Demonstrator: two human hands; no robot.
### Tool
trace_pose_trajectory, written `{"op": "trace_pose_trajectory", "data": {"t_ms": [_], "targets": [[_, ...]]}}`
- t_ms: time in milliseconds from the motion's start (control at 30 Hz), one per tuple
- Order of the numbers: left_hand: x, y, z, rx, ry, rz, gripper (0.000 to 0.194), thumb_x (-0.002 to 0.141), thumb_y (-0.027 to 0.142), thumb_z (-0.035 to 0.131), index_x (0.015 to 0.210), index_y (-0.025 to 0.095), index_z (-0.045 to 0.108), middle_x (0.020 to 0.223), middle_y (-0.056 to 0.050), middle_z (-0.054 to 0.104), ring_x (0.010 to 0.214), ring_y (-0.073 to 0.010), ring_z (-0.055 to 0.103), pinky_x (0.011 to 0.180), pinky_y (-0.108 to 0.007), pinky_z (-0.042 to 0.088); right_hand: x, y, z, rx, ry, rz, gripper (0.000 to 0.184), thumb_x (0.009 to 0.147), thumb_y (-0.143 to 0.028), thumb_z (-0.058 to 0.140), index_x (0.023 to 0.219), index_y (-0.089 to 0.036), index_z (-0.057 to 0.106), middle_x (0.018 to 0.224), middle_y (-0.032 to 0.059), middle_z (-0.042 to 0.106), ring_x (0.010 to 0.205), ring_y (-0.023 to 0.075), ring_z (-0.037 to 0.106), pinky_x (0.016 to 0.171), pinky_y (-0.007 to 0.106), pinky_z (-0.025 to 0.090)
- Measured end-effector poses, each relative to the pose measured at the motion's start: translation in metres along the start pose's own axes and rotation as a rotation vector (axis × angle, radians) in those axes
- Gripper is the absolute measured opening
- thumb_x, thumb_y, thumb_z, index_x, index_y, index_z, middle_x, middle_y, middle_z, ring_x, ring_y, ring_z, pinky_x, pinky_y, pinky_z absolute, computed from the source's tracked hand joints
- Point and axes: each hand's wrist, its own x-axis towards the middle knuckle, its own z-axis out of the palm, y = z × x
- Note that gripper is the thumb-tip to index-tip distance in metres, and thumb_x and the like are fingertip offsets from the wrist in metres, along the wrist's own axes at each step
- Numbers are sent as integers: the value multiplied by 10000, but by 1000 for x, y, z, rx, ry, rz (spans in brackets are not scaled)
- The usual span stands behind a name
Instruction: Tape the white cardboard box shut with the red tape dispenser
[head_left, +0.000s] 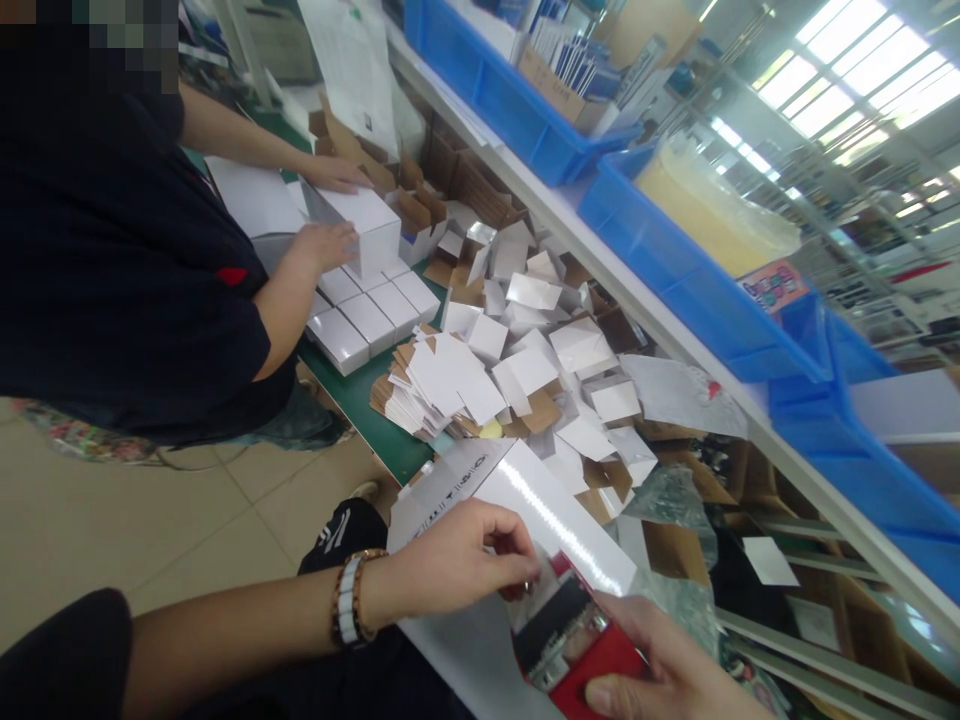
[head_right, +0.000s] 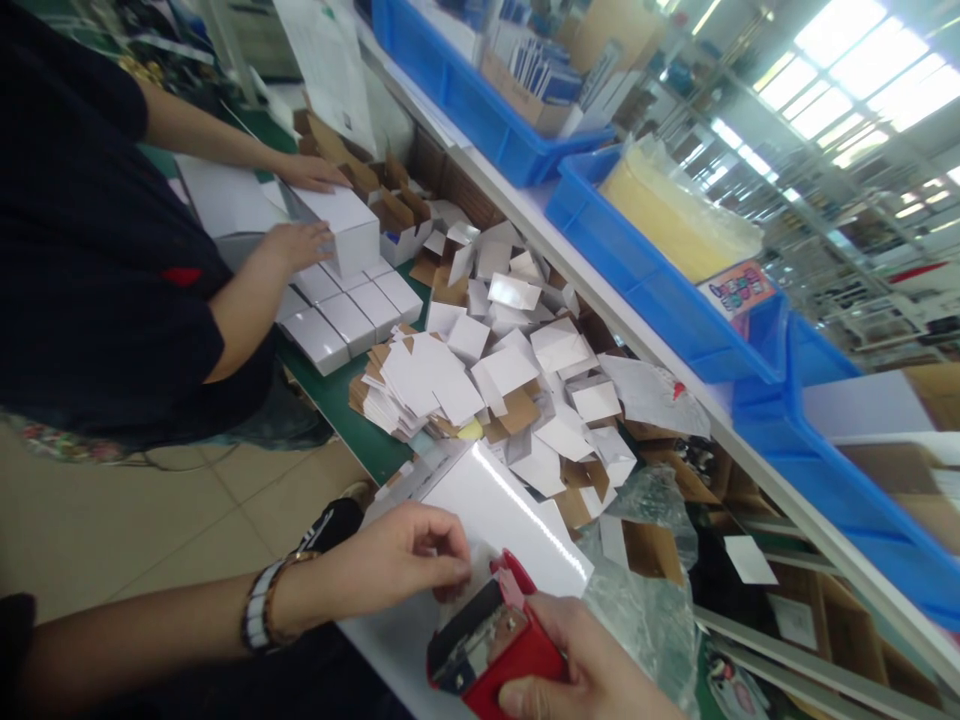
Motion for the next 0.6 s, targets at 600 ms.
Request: {"op": "trace_pose_trajectory", "data": {"t_ms": [600], "targets": [[-7, 33, -44, 27, 113, 36, 291, 677, 339, 763, 641, 172, 528, 531, 50, 550, 487, -83, 498, 476, -198, 376, 5, -41, -2, -159, -66, 157, 602, 640, -465, 719, 1156, -169, 625, 1072, 98, 682, 973, 299, 633, 868, 374, 506]]}}
